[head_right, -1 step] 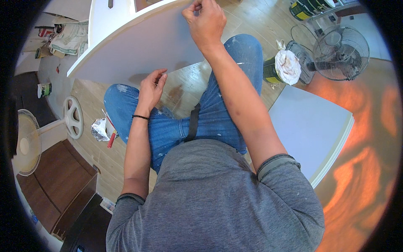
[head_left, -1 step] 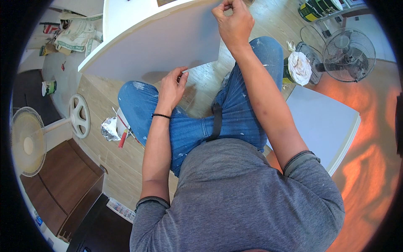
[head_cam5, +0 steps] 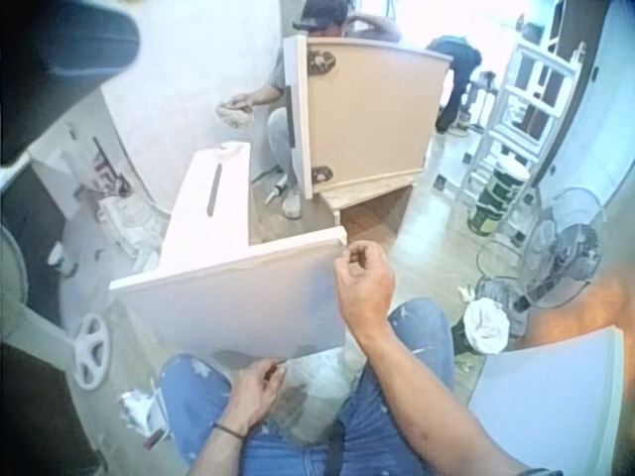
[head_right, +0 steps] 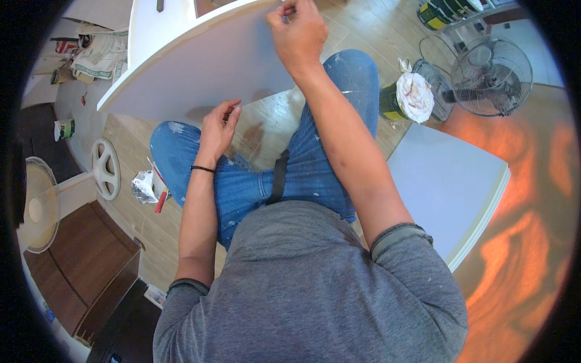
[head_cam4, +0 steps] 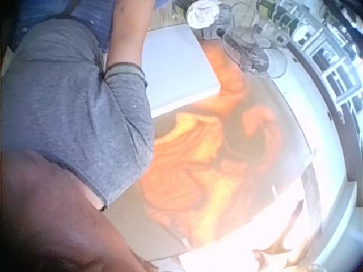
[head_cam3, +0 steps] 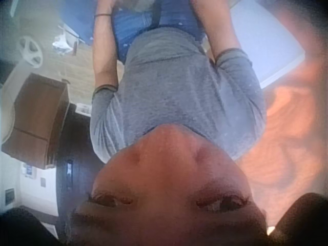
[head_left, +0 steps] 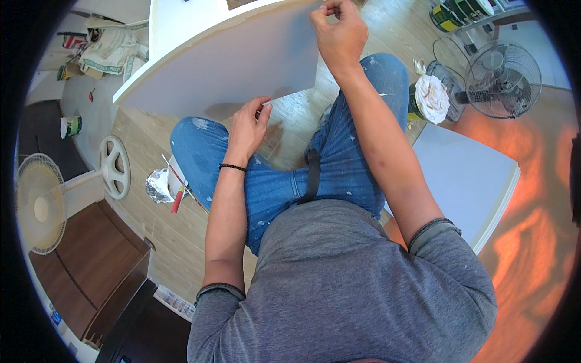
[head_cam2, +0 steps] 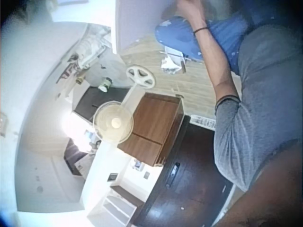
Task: The person wipes a white wooden drawer front with a cloth, applies paint to the edges with a brush, and then applies a thin edge banding strip to the drawer front. The person then places the drawer front into a larger wooden cabinet frame.
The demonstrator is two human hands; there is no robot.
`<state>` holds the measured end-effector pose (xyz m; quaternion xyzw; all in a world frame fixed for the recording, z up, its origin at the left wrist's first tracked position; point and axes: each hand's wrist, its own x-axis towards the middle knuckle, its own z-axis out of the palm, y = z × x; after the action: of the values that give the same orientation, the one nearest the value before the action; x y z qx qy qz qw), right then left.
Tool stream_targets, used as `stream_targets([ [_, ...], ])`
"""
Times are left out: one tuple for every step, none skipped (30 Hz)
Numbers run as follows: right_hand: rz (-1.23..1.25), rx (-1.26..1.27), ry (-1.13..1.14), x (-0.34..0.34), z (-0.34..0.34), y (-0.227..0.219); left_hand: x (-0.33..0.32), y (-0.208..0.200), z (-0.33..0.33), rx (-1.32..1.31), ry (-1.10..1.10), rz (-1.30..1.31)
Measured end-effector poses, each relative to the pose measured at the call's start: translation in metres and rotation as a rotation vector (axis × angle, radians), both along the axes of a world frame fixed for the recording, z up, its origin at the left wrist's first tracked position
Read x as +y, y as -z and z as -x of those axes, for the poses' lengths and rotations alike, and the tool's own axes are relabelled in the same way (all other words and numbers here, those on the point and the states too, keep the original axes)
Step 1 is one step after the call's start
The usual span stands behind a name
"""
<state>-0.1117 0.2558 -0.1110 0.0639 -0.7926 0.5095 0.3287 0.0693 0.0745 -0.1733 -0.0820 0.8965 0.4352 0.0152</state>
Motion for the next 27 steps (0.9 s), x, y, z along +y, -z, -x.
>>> stream_targets([
  [0.031, -0.013, -0.007, 0.003, 0.000, 0.000, 0.001, -0.002, 0.000, 0.000, -0.006, -0.008],
  [0.061, -0.026, -0.014, 0.005, 0.000, -0.001, 0.001, -0.003, 0.000, 0.000, -0.012, -0.015],
  [0.047, -0.013, -0.019, 0.006, 0.000, -0.001, 0.001, -0.003, -0.001, 0.006, -0.012, -0.014],
  [0.034, -0.001, -0.024, 0.007, -0.002, -0.003, 0.001, -0.003, -0.002, 0.011, -0.013, -0.013],
  [0.020, 0.011, -0.029, 0.006, -0.003, -0.004, 0.001, -0.003, -0.003, 0.016, -0.015, -0.012],
  [0.041, 0.002, -0.039, 0.005, -0.002, -0.005, 0.001, -0.002, -0.003, 0.015, -0.015, -0.014],
  [0.061, -0.005, -0.046, 0.004, -0.002, -0.007, 0.000, -0.002, -0.003, 0.014, -0.014, -0.016],
  [0.081, -0.013, -0.054, 0.004, -0.002, -0.008, 0.000, -0.002, -0.003, 0.014, -0.013, -0.019],
  [0.073, -0.012, -0.054, 0.004, -0.001, -0.007, 0.000, -0.002, -0.003, 0.011, -0.014, -0.018],
  [0.066, -0.011, -0.052, 0.004, 0.001, -0.006, 0.001, -0.003, -0.002, 0.009, -0.014, -0.016],
  [0.058, -0.010, -0.051, 0.004, 0.001, -0.006, 0.001, -0.003, -0.002, 0.006, -0.014, -0.015],
  [0.061, -0.007, -0.053, 0.004, 0.002, -0.005, 0.000, -0.003, -0.002, 0.006, -0.012, -0.011],
  [0.063, -0.005, -0.056, 0.002, 0.001, -0.007, 0.000, -0.002, -0.003, 0.005, -0.011, -0.007],
  [0.065, -0.003, -0.059, 0.001, 0.000, -0.009, -0.001, -0.002, -0.003, 0.004, -0.010, -0.003],
  [0.038, 0.012, -0.048, 0.001, 0.000, -0.009, -0.001, -0.002, -0.003, 0.010, -0.008, -0.002],
  [0.011, 0.023, -0.037, 0.002, -0.002, -0.009, 0.000, -0.002, -0.006, 0.011, -0.007, -0.001],
  [-0.016, 0.033, -0.027, 0.002, -0.004, -0.008, 0.001, -0.003, -0.008, 0.012, -0.005, 0.000],
  [-0.037, 0.034, -0.024, 0.003, -0.006, -0.006, 0.001, -0.003, -0.011, 0.001, -0.007, -0.005],
  [-0.057, 0.040, -0.021, 0.004, -0.006, -0.007, 0.001, -0.004, -0.010, -0.005, -0.009, -0.009],
  [-0.078, 0.046, -0.018, 0.005, -0.006, -0.006, 0.001, -0.004, -0.010, -0.011, -0.011, -0.013],
  [-0.064, 0.049, -0.044, 0.006, -0.006, -0.005, 0.001, -0.004, -0.010, -0.005, -0.008, -0.012],
  [-0.049, 0.053, -0.072, 0.006, -0.005, -0.003, 0.000, -0.002, -0.010, 0.001, -0.007, -0.011],
  [-0.035, 0.056, -0.098, 0.006, -0.004, -0.002, 0.000, -0.001, -0.010, 0.008, -0.004, -0.010],
  [-0.049, 0.063, -0.097, 0.007, -0.004, 0.000, 0.000, 0.000, -0.009, 0.009, -0.001, -0.004],
  [-0.065, 0.074, -0.097, 0.007, -0.003, -0.002, 0.000, 0.001, -0.006, 0.014, 0.001, 0.002],
  [-0.080, 0.086, -0.096, 0.007, -0.001, -0.003, -0.001, 0.001, -0.004, 0.020, 0.003, 0.007],
  [-0.103, 0.066, -0.069, 0.007, 0.001, 0.000, -0.001, 0.003, -0.002, 0.027, -0.001, -0.002],
])
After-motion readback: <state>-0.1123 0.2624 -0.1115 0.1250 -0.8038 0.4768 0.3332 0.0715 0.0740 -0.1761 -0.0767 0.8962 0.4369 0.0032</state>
